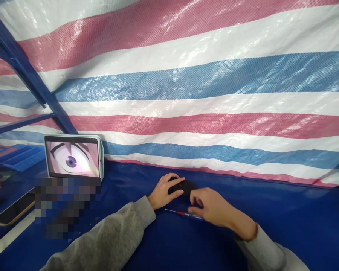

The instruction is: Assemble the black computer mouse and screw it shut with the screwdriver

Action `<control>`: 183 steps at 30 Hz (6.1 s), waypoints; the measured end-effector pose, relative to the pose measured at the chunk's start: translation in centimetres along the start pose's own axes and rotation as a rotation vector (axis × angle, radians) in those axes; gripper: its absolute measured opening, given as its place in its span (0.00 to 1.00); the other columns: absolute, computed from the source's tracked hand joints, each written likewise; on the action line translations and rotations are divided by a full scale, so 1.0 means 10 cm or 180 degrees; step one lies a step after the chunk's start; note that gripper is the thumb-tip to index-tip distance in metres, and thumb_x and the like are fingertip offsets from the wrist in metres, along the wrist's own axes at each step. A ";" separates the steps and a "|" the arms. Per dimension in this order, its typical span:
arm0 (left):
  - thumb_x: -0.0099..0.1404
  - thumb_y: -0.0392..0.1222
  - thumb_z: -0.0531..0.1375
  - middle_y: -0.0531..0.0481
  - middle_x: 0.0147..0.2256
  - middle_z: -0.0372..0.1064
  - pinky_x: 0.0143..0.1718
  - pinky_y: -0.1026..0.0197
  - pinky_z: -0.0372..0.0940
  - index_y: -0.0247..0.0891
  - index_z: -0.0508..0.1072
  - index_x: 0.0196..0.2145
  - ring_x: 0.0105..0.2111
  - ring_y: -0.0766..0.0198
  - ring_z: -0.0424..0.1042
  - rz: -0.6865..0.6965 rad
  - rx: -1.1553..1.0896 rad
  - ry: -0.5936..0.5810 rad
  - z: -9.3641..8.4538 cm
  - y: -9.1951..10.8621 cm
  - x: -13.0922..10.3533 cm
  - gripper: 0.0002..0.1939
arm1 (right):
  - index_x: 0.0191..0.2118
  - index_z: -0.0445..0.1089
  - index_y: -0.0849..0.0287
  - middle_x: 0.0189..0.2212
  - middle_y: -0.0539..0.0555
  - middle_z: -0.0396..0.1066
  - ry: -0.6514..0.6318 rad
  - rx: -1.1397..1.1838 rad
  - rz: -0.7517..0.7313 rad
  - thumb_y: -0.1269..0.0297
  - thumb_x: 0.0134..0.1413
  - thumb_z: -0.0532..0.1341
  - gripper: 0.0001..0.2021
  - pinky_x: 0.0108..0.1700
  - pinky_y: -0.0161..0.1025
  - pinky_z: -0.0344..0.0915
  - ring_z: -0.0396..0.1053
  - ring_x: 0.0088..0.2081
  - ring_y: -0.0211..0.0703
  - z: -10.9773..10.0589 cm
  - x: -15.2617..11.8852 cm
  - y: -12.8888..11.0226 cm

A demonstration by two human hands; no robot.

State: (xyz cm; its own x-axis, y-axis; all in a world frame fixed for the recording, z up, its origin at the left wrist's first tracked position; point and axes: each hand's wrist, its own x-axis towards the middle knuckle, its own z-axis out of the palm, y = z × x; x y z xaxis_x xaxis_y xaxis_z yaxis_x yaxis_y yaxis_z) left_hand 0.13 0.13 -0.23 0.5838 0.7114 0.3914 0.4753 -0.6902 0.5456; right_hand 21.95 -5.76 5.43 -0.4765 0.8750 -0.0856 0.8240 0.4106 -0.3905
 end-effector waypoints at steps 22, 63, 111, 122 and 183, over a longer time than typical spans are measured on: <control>0.73 0.48 0.51 0.47 0.38 0.76 0.46 0.55 0.59 0.39 0.78 0.40 0.40 0.58 0.72 0.0060 -0.0750 0.0821 -0.10 0.13 -0.01 0.17 | 0.33 0.76 0.53 0.24 0.49 0.74 0.0809 0.0008 0.0444 0.57 0.56 0.56 0.11 0.28 0.36 0.60 0.69 0.25 0.40 -0.92 -0.02 -0.53; 0.65 0.48 0.62 0.47 0.34 0.79 0.39 0.57 0.73 0.39 0.81 0.38 0.34 0.57 0.78 -0.0510 -0.1659 0.1296 -0.01 0.03 -0.01 0.12 | 0.36 0.75 0.52 0.29 0.50 0.77 0.1184 0.0252 0.0370 0.51 0.57 0.56 0.14 0.32 0.39 0.65 0.70 0.27 0.41 -0.83 -0.03 -0.37; 0.61 0.45 0.65 0.47 0.29 0.78 0.39 0.59 0.72 0.34 0.81 0.29 0.32 0.57 0.78 -0.0914 -0.2302 0.1434 -0.03 0.06 0.00 0.11 | 0.39 0.76 0.57 0.18 0.50 0.70 0.1133 0.1582 0.0546 0.47 0.52 0.61 0.18 0.30 0.39 0.64 0.69 0.24 0.43 -0.70 0.03 -0.23; 0.65 0.46 0.62 0.47 0.27 0.77 0.37 0.62 0.69 0.33 0.79 0.27 0.30 0.62 0.75 -0.0776 -0.2155 0.1440 -0.03 0.04 0.00 0.14 | 0.42 0.77 0.58 0.18 0.51 0.71 0.1252 0.1806 0.0685 0.45 0.49 0.62 0.22 0.27 0.38 0.62 0.69 0.23 0.42 -0.67 0.07 -0.31; 0.70 0.47 0.54 0.43 0.61 0.59 0.63 0.48 0.53 0.40 0.60 0.62 0.64 0.53 0.54 0.0632 0.0500 -0.0260 0.03 0.10 -0.05 0.25 | 0.34 0.67 0.54 0.22 0.52 0.72 0.1551 -0.0833 0.0598 0.54 0.63 0.47 0.16 0.27 0.38 0.53 0.70 0.25 0.46 -0.54 0.17 -0.16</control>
State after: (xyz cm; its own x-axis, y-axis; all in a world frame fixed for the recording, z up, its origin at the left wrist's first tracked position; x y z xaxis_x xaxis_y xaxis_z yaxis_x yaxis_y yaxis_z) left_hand 0.52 -0.93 -0.09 0.7240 0.5513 0.4147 0.4387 -0.8318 0.3399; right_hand 21.49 -3.55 10.83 -0.1701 0.9305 0.3243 0.9586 0.2325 -0.1645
